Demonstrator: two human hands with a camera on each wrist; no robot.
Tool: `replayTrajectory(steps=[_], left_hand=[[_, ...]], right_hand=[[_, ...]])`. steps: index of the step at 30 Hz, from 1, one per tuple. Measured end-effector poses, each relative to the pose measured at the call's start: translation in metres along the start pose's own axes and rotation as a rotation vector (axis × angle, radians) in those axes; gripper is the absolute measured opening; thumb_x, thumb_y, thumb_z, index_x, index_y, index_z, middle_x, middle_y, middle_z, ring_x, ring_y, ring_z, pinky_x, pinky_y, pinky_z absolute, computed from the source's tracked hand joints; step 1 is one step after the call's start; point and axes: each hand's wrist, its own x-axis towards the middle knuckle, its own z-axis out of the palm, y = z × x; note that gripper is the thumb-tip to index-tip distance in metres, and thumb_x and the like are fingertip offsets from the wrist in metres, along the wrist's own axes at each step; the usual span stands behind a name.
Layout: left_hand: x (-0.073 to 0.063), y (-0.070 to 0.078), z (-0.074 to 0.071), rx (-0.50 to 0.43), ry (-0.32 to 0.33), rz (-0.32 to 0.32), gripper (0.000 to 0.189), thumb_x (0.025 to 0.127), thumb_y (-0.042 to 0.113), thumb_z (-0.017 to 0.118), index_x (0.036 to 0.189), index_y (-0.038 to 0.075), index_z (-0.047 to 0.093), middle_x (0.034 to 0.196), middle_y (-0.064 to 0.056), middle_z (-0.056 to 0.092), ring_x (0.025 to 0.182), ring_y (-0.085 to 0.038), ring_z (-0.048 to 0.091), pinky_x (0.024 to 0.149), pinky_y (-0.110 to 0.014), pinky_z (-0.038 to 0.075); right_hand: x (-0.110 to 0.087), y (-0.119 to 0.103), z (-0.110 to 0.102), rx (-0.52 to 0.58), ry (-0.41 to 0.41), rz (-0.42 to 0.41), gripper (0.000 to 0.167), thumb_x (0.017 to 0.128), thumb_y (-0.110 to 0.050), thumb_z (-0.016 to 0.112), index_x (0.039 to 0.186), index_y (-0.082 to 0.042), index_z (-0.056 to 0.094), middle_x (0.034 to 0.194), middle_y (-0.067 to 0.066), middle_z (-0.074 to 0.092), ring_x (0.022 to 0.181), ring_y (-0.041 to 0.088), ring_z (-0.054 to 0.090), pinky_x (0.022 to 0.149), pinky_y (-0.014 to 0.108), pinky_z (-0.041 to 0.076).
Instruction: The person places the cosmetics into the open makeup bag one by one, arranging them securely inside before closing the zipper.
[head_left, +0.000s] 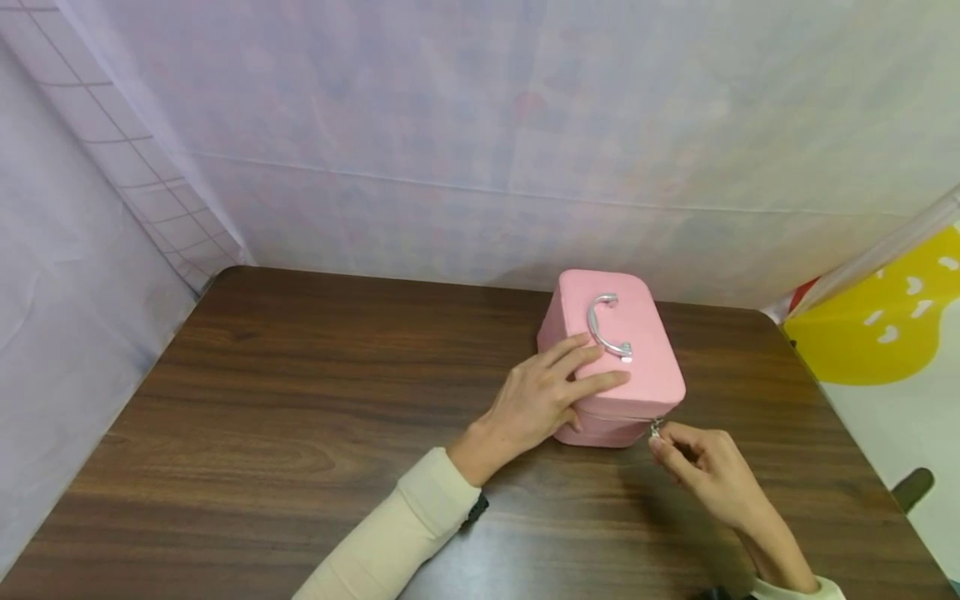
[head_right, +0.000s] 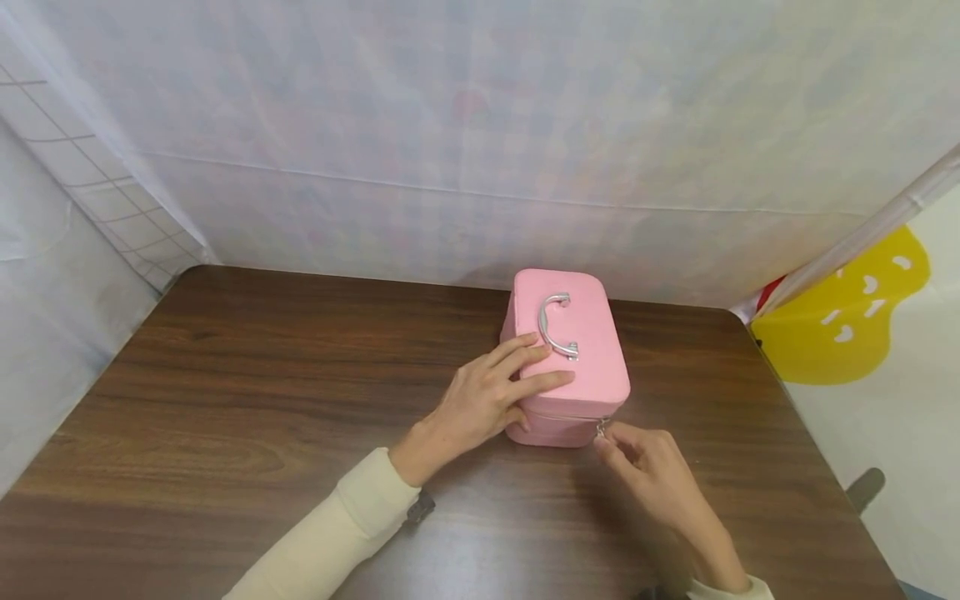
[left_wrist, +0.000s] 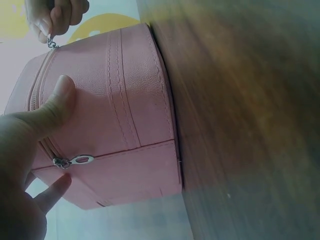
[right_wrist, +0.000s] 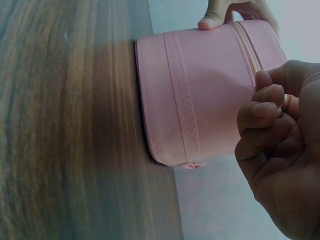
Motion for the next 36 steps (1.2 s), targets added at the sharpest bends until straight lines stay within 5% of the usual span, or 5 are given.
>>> replayTrajectory(steps=[36], left_hand=[[0.0039, 0.0097, 0.0051, 0.020, -0.001, -0.022, 0.076, 0.064, 0.037, 0.085, 0.134, 0.036, 0.054, 0.139, -0.002, 0.046, 0.137, -0.018, 0.029, 0.089, -0.030, 0.045]], right_hand=[[0.0019, -0.0039, 0.0062, -0.002, 0.013, -0.029, 0.040, 0.083, 0.017, 0.059, 0.073, -0.021, 0.053, 0.057, -0.011, 0.046, 0.047, 0.000, 0.042, 0.038, 0.017, 0.033]])
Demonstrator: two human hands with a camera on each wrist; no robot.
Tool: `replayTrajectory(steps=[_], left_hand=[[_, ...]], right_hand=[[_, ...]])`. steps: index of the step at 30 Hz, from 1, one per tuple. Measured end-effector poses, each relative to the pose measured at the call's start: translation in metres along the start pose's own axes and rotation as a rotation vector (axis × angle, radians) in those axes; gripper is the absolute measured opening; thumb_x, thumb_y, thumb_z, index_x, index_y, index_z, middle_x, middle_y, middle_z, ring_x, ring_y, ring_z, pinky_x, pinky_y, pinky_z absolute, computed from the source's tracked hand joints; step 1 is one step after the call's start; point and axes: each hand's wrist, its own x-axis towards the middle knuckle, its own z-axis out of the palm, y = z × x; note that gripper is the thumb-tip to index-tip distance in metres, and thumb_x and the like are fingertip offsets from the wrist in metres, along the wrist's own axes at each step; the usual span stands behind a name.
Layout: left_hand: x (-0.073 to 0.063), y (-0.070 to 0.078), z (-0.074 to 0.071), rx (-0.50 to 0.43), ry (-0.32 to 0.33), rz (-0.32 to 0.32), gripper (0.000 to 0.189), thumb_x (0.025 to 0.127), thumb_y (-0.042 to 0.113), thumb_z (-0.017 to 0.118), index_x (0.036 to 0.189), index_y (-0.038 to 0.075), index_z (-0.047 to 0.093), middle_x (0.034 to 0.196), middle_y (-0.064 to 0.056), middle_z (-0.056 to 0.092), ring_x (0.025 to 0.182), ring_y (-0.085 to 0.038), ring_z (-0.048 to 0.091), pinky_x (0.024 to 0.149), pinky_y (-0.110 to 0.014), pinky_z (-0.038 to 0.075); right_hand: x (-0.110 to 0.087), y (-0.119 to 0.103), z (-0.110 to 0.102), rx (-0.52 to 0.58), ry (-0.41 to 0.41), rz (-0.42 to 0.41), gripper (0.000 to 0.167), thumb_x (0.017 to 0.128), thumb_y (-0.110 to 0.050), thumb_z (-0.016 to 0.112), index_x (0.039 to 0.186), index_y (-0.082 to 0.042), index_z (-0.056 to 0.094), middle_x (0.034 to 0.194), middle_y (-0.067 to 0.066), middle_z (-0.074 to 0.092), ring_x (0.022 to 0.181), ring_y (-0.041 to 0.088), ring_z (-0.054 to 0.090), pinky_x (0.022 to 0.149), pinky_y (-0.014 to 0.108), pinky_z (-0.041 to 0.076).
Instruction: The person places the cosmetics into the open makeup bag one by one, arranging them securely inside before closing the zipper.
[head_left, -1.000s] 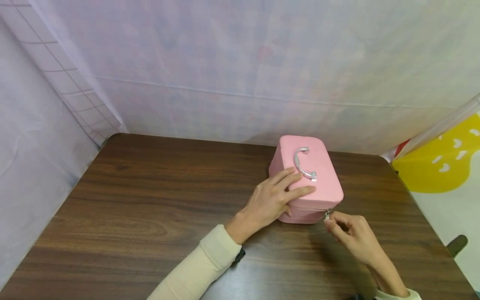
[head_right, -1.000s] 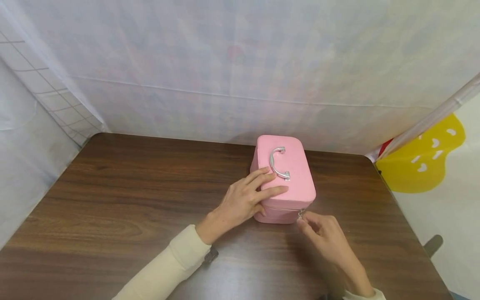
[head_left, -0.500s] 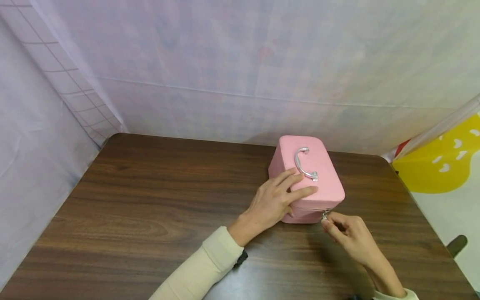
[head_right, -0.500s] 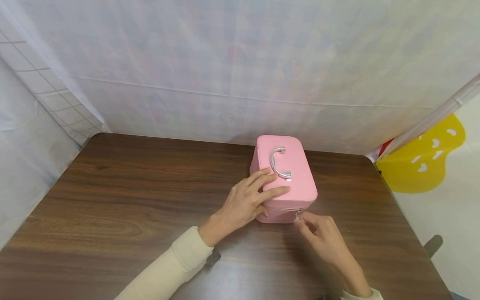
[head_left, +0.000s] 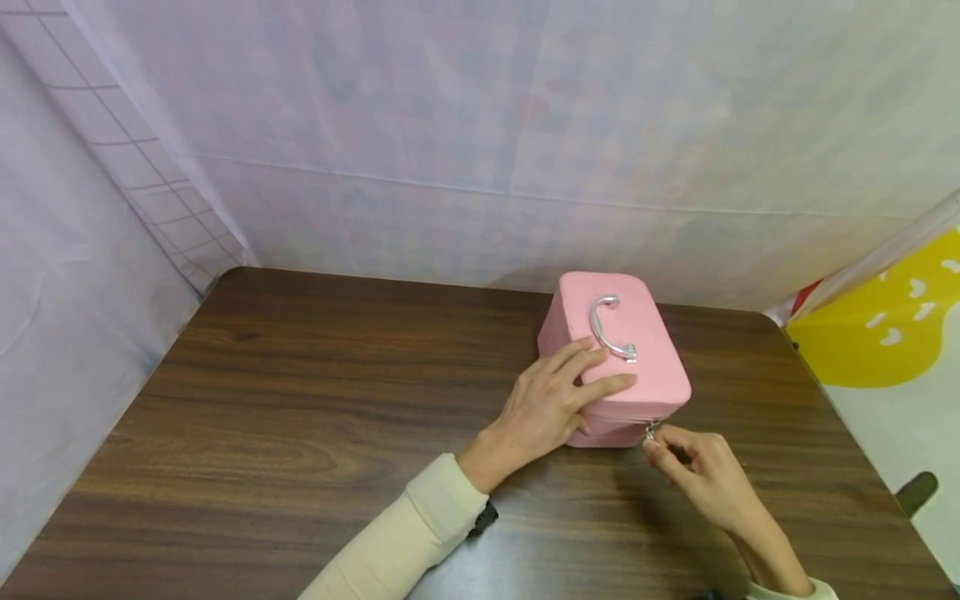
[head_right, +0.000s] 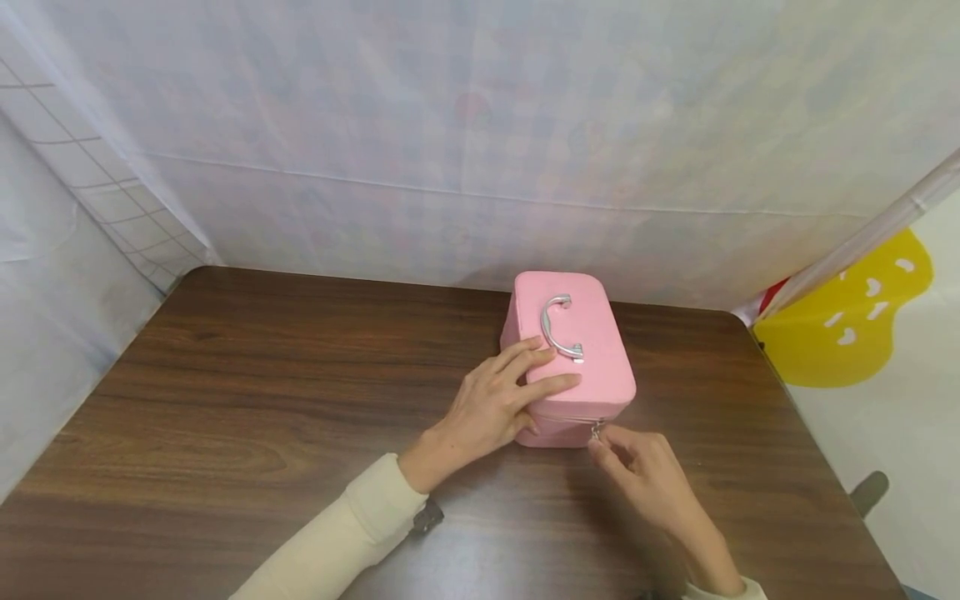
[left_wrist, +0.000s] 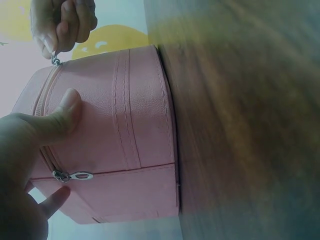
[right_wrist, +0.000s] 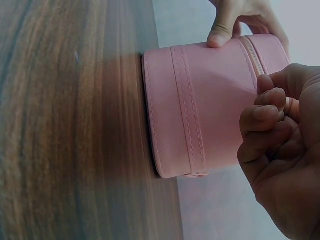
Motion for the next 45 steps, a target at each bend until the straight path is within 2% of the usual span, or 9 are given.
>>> replayTrajectory(steps=[8, 17, 21, 27, 32, 36, 41, 45], left_hand=[[0.001, 0.001, 0.002, -0.007, 0.005, -0.002, 0.077, 0.064, 0.036, 0.085, 0.134, 0.036, 0.054, 0.139, -0.004, 0.045, 0.138, -0.019, 0.027, 0.089, -0.032, 0.045], [0.003, 0.011, 0.003, 0.066, 0.002, -0.011, 0.077, 0.065, 0.042, 0.083, 0.135, 0.038, 0.052, 0.137, -0.005, 0.046, 0.135, -0.021, 0.031, 0.091, -0.032, 0.044], [0.003, 0.015, 0.004, 0.070, 0.013, -0.025, 0.078, 0.064, 0.046, 0.083, 0.135, 0.037, 0.052, 0.136, -0.005, 0.047, 0.134, -0.022, 0.033, 0.092, -0.033, 0.043], [0.005, 0.021, 0.004, 0.089, 0.017, -0.039, 0.077, 0.065, 0.046, 0.084, 0.135, 0.036, 0.052, 0.135, -0.006, 0.045, 0.131, -0.023, 0.034, 0.085, -0.031, 0.045], [0.006, 0.024, 0.004, 0.101, -0.011, -0.058, 0.076, 0.066, 0.046, 0.084, 0.135, 0.036, 0.052, 0.135, -0.005, 0.044, 0.131, -0.023, 0.033, 0.080, -0.030, 0.045], [0.007, 0.026, 0.003, 0.130, -0.034, -0.053, 0.077, 0.067, 0.047, 0.083, 0.136, 0.037, 0.051, 0.135, -0.005, 0.043, 0.130, -0.023, 0.033, 0.078, -0.029, 0.043], [0.008, 0.029, 0.004, 0.157, -0.019, -0.051, 0.082, 0.063, 0.046, 0.085, 0.136, 0.036, 0.051, 0.133, -0.006, 0.044, 0.128, -0.024, 0.035, 0.077, -0.030, 0.043], [0.009, 0.032, 0.006, 0.154, -0.026, -0.072, 0.085, 0.062, 0.041, 0.087, 0.138, 0.035, 0.049, 0.133, -0.005, 0.044, 0.129, -0.024, 0.035, 0.078, -0.031, 0.043]], right_hand=[[0.001, 0.001, 0.001, 0.030, -0.016, -0.009, 0.039, 0.084, 0.018, 0.057, 0.073, -0.019, 0.053, 0.058, -0.010, 0.045, 0.046, 0.001, 0.042, 0.037, 0.019, 0.033], [0.001, -0.001, 0.003, 0.029, -0.007, -0.010, 0.040, 0.083, 0.017, 0.058, 0.073, -0.021, 0.053, 0.057, -0.010, 0.046, 0.046, 0.000, 0.041, 0.037, 0.018, 0.031], [0.001, -0.002, 0.004, 0.039, -0.011, -0.022, 0.041, 0.083, 0.019, 0.058, 0.073, -0.021, 0.053, 0.057, -0.010, 0.046, 0.046, 0.000, 0.040, 0.036, 0.019, 0.031], [0.001, -0.002, 0.004, 0.047, -0.021, -0.044, 0.041, 0.082, 0.019, 0.058, 0.073, -0.020, 0.052, 0.057, -0.009, 0.046, 0.046, 0.002, 0.041, 0.038, 0.018, 0.032], [0.001, -0.001, 0.004, 0.052, -0.031, -0.044, 0.041, 0.082, 0.019, 0.058, 0.073, -0.020, 0.052, 0.058, -0.009, 0.046, 0.047, 0.003, 0.042, 0.038, 0.019, 0.033], [0.001, -0.002, 0.005, 0.053, -0.037, -0.046, 0.041, 0.082, 0.019, 0.057, 0.073, -0.020, 0.051, 0.059, -0.010, 0.046, 0.047, 0.002, 0.041, 0.038, 0.019, 0.033], [0.002, -0.005, 0.005, 0.065, -0.036, -0.060, 0.039, 0.082, 0.020, 0.057, 0.070, -0.017, 0.050, 0.058, -0.009, 0.046, 0.046, 0.001, 0.040, 0.038, 0.018, 0.032], [0.004, -0.007, 0.006, 0.060, -0.034, -0.063, 0.039, 0.082, 0.019, 0.058, 0.069, -0.016, 0.049, 0.056, -0.010, 0.045, 0.046, 0.000, 0.039, 0.038, 0.018, 0.031]])
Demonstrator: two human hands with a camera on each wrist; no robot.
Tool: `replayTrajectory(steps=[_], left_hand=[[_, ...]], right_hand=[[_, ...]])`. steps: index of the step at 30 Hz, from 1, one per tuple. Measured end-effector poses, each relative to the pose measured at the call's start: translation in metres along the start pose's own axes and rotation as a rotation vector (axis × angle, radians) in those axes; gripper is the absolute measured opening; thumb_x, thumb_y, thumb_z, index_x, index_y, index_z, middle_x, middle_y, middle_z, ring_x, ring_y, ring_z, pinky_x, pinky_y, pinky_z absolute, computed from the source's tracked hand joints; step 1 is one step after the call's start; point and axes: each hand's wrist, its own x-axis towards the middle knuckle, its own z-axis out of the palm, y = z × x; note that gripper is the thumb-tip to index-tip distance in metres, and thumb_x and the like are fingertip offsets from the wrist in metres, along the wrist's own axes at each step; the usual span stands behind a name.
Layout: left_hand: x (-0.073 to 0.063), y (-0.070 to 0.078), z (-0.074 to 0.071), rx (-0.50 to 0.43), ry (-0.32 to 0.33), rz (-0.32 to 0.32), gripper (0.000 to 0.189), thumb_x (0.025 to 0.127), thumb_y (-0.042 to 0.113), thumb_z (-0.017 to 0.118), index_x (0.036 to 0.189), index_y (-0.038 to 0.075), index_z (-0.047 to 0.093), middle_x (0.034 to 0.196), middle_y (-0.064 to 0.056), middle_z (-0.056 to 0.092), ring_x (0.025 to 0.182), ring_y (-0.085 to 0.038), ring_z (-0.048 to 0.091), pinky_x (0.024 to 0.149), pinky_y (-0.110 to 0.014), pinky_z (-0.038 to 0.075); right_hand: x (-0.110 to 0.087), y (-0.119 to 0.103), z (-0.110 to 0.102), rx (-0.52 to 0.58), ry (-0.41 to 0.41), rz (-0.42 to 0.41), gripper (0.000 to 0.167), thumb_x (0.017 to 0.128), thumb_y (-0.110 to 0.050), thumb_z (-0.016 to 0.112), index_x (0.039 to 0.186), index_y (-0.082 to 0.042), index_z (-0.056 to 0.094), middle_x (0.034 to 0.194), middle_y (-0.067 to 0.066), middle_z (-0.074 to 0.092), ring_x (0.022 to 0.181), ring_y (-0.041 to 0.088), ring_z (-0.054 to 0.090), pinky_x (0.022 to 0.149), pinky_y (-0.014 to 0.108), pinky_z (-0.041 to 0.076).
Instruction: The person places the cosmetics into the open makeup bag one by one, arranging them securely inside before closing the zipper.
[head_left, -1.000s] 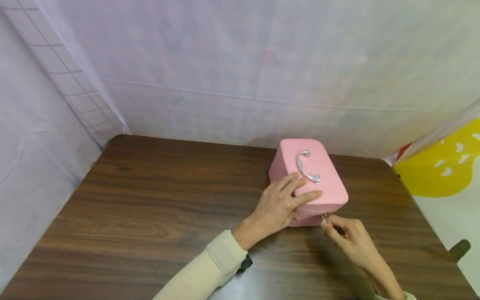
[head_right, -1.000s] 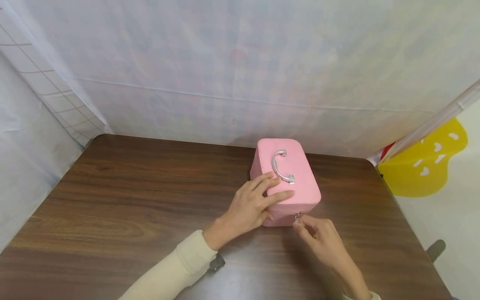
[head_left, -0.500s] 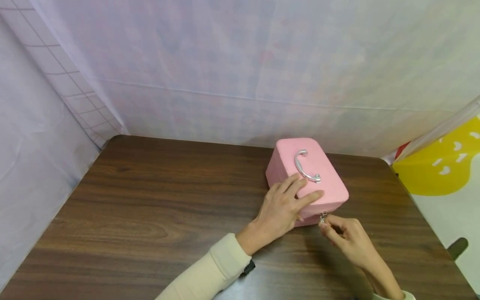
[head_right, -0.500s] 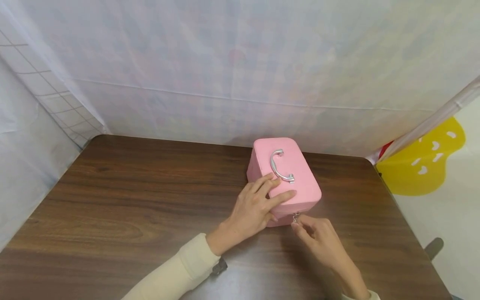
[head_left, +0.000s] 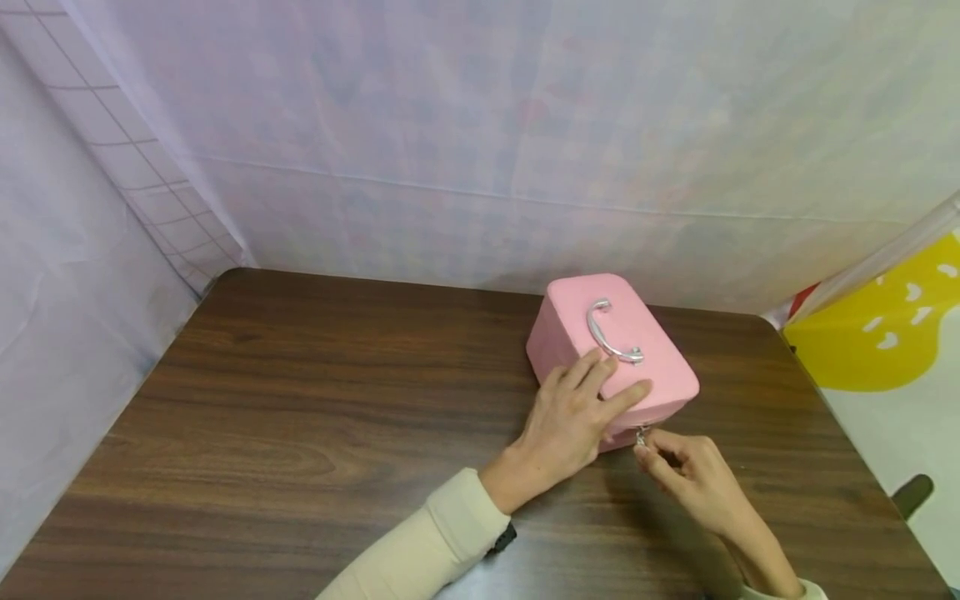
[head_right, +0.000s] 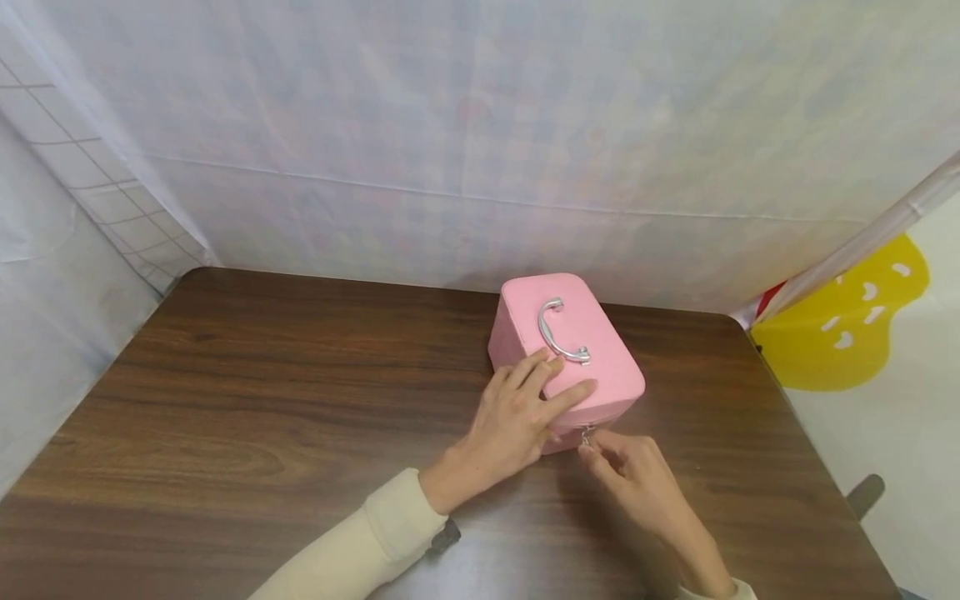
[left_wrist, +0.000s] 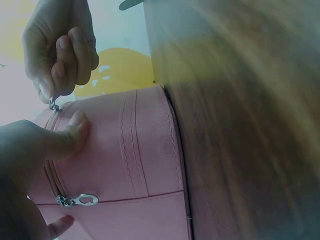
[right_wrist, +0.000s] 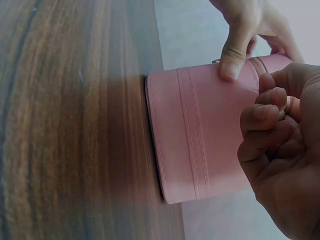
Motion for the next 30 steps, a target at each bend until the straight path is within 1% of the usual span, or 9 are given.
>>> replayTrajectory(steps=[4, 10, 14, 18, 21, 25, 30], left_hand=[[0.001, 0.003, 0.000, 0.000, -0.012, -0.022, 0.085, 0.063, 0.039, 0.087, 0.138, 0.035, 0.048, 0.133, -0.004, 0.044, 0.130, -0.024, 0.034, 0.079, -0.032, 0.043], [0.001, 0.008, 0.000, 0.005, 0.009, -0.035, 0.087, 0.060, 0.032, 0.088, 0.138, 0.034, 0.049, 0.134, -0.008, 0.045, 0.129, -0.026, 0.037, 0.077, -0.033, 0.044], [0.001, 0.010, 0.001, 0.012, 0.022, -0.041, 0.084, 0.062, 0.030, 0.087, 0.138, 0.033, 0.050, 0.134, -0.009, 0.046, 0.129, -0.027, 0.038, 0.074, -0.033, 0.045], [0.001, 0.010, 0.001, 0.006, 0.014, -0.059, 0.079, 0.067, 0.035, 0.085, 0.138, 0.035, 0.050, 0.133, -0.006, 0.046, 0.128, -0.024, 0.038, 0.068, -0.030, 0.043], [0.000, 0.009, 0.001, 0.020, 0.012, -0.066, 0.076, 0.069, 0.043, 0.082, 0.138, 0.036, 0.050, 0.132, -0.003, 0.046, 0.127, -0.022, 0.038, 0.065, -0.028, 0.042], [0.000, 0.006, 0.001, 0.055, 0.016, -0.034, 0.079, 0.068, 0.053, 0.079, 0.139, 0.037, 0.048, 0.132, -0.003, 0.046, 0.128, -0.021, 0.038, 0.064, -0.026, 0.044], [-0.001, -0.001, 0.000, 0.088, 0.005, 0.025, 0.087, 0.066, 0.060, 0.077, 0.142, 0.035, 0.044, 0.134, -0.004, 0.045, 0.128, -0.022, 0.037, 0.064, -0.026, 0.045]], right_hand=[[0.002, -0.003, 0.000, -0.016, -0.003, 0.012, 0.040, 0.082, 0.018, 0.058, 0.068, -0.018, 0.048, 0.055, -0.011, 0.044, 0.046, -0.001, 0.037, 0.037, 0.018, 0.030], [0.005, -0.012, 0.000, -0.008, 0.010, 0.018, 0.041, 0.082, 0.019, 0.058, 0.068, -0.018, 0.047, 0.055, -0.011, 0.043, 0.047, -0.002, 0.036, 0.037, 0.019, 0.029], [0.003, -0.009, 0.000, -0.016, 0.012, 0.018, 0.041, 0.081, 0.019, 0.058, 0.068, -0.018, 0.047, 0.055, -0.011, 0.044, 0.046, -0.002, 0.036, 0.037, 0.019, 0.030], [-0.002, 0.001, 0.000, -0.008, -0.016, 0.022, 0.040, 0.083, 0.017, 0.058, 0.069, -0.018, 0.048, 0.057, -0.010, 0.045, 0.046, 0.000, 0.039, 0.037, 0.019, 0.032], [-0.004, 0.003, 0.000, -0.004, -0.026, 0.022, 0.039, 0.083, 0.017, 0.058, 0.070, -0.018, 0.048, 0.057, -0.010, 0.046, 0.046, 0.001, 0.040, 0.037, 0.020, 0.033], [-0.004, 0.004, 0.000, -0.007, -0.030, 0.020, 0.039, 0.083, 0.017, 0.058, 0.069, -0.018, 0.047, 0.057, -0.010, 0.045, 0.046, 0.000, 0.039, 0.037, 0.020, 0.033], [-0.004, 0.004, -0.001, -0.009, -0.047, 0.047, 0.039, 0.085, 0.015, 0.057, 0.069, -0.019, 0.046, 0.057, -0.011, 0.044, 0.047, 0.001, 0.039, 0.038, 0.021, 0.033]])
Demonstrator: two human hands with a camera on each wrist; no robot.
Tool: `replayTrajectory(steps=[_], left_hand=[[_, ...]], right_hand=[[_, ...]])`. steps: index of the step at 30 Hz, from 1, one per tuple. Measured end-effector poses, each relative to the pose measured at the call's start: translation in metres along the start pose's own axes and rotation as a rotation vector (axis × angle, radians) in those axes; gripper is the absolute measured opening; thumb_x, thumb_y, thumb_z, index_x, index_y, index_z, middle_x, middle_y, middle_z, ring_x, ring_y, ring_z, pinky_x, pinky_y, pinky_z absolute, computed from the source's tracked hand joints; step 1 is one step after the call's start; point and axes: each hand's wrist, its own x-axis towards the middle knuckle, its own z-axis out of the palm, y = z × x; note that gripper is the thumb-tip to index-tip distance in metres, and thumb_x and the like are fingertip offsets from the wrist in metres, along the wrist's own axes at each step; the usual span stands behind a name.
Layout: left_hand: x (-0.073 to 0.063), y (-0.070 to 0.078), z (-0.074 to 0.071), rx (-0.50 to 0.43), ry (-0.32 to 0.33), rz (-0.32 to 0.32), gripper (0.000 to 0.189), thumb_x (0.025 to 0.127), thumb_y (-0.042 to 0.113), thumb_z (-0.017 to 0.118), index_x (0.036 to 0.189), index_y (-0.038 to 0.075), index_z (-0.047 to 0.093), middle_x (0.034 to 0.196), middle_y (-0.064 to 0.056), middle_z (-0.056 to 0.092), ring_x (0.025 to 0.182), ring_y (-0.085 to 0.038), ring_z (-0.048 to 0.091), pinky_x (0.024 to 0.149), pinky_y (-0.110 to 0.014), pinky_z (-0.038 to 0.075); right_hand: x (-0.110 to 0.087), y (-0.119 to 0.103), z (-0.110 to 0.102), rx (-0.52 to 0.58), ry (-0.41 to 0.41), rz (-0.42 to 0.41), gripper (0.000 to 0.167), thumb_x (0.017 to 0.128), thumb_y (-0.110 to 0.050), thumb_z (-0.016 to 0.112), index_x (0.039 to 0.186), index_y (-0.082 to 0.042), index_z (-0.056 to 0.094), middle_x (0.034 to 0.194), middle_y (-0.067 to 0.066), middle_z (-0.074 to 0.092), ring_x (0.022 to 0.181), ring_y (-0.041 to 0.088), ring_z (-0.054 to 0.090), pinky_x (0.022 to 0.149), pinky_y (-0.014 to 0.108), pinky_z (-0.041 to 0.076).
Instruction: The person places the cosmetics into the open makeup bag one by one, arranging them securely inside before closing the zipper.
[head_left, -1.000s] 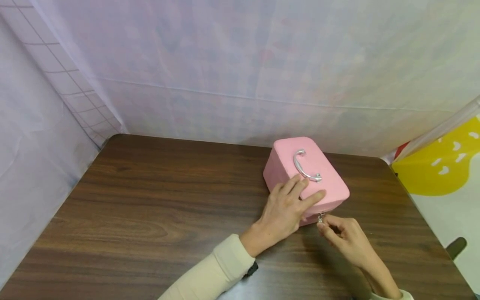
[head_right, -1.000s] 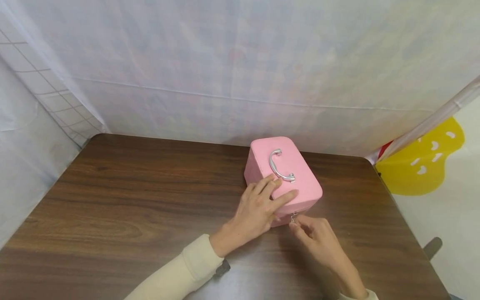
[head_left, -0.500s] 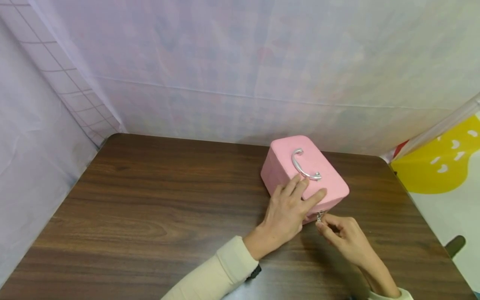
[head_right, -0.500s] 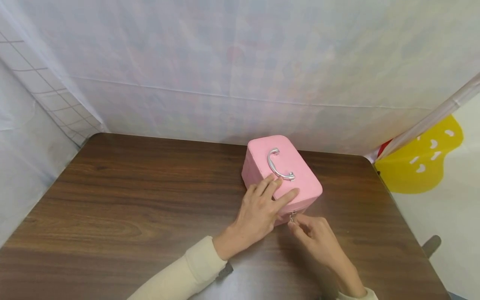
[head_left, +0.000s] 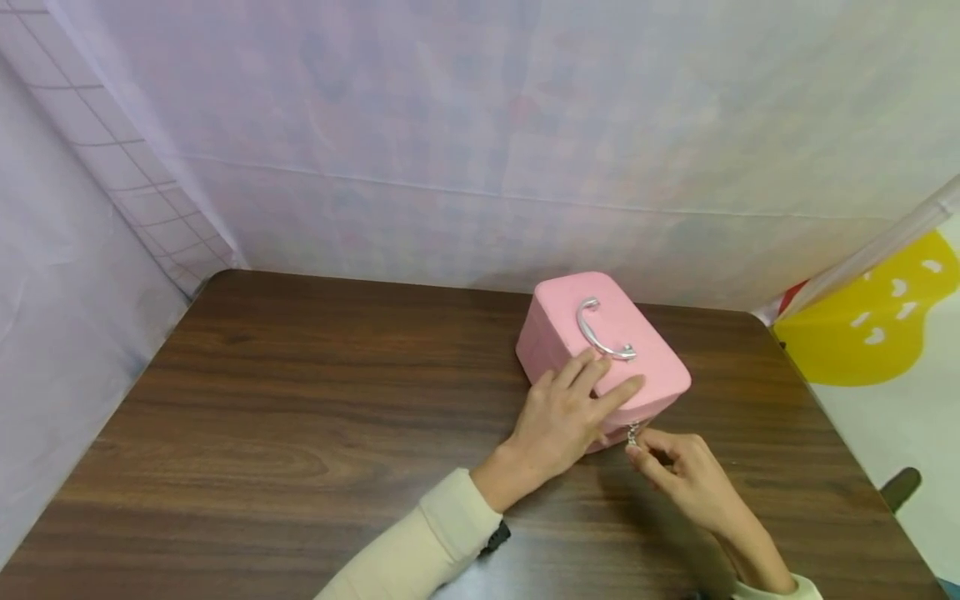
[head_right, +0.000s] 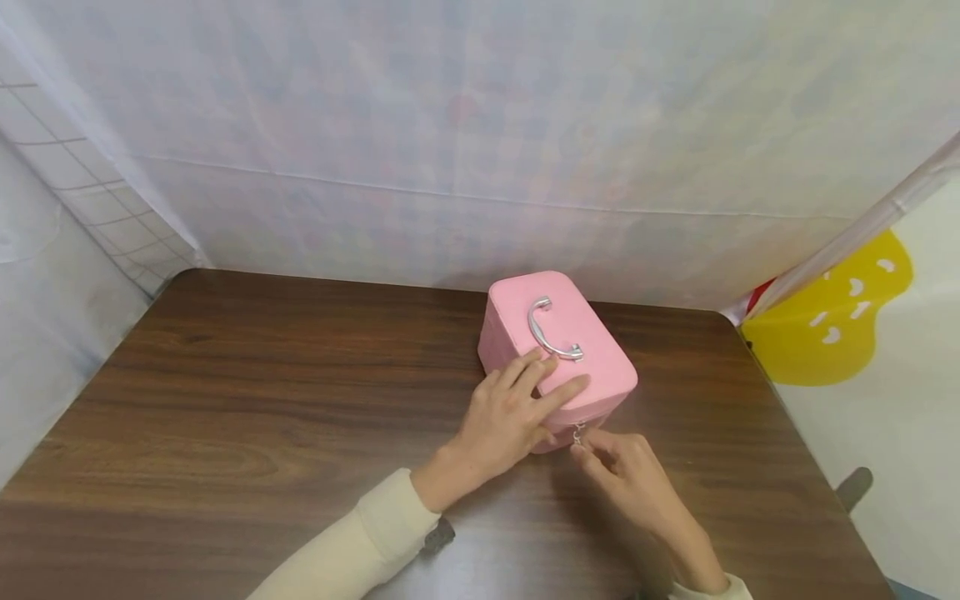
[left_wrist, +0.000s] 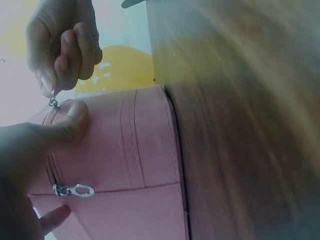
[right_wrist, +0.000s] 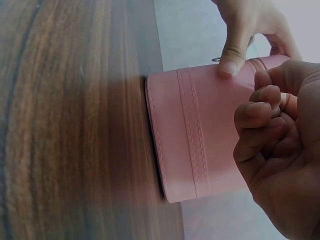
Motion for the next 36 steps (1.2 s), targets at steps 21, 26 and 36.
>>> replayTrajectory(steps=[21, 26, 36], left_hand=[[0.003, -0.048, 0.008, -0.242, -0.052, 0.076, 0.085, 0.065, 0.058, 0.079, 0.141, 0.039, 0.045, 0.152, -0.009, 0.025, 0.144, -0.024, 0.006, 0.113, -0.051, 0.007], [0.003, -0.050, 0.012, -0.322, -0.052, 0.054, 0.076, 0.069, 0.058, 0.076, 0.138, 0.039, 0.049, 0.153, -0.005, 0.026, 0.144, -0.020, 0.010, 0.112, -0.052, 0.014], [0.005, -0.049, 0.014, -0.241, 0.066, 0.055, 0.071, 0.067, 0.065, 0.072, 0.131, 0.041, 0.056, 0.145, -0.005, 0.039, 0.137, -0.023, 0.028, 0.111, -0.042, 0.023]], right_hand=[[0.000, -0.002, -0.007, -0.021, -0.043, 0.061, 0.036, 0.092, 0.002, 0.058, 0.071, -0.024, 0.045, 0.059, -0.016, 0.046, 0.048, 0.003, 0.044, 0.041, 0.022, 0.038], [0.000, -0.001, -0.006, -0.009, -0.037, 0.046, 0.037, 0.090, 0.005, 0.058, 0.071, -0.023, 0.045, 0.059, -0.015, 0.046, 0.047, 0.003, 0.044, 0.041, 0.021, 0.037], [0.004, -0.010, -0.005, -0.008, -0.003, 0.008, 0.040, 0.085, 0.015, 0.058, 0.069, -0.018, 0.045, 0.057, -0.010, 0.046, 0.047, 0.003, 0.042, 0.039, 0.022, 0.036]])
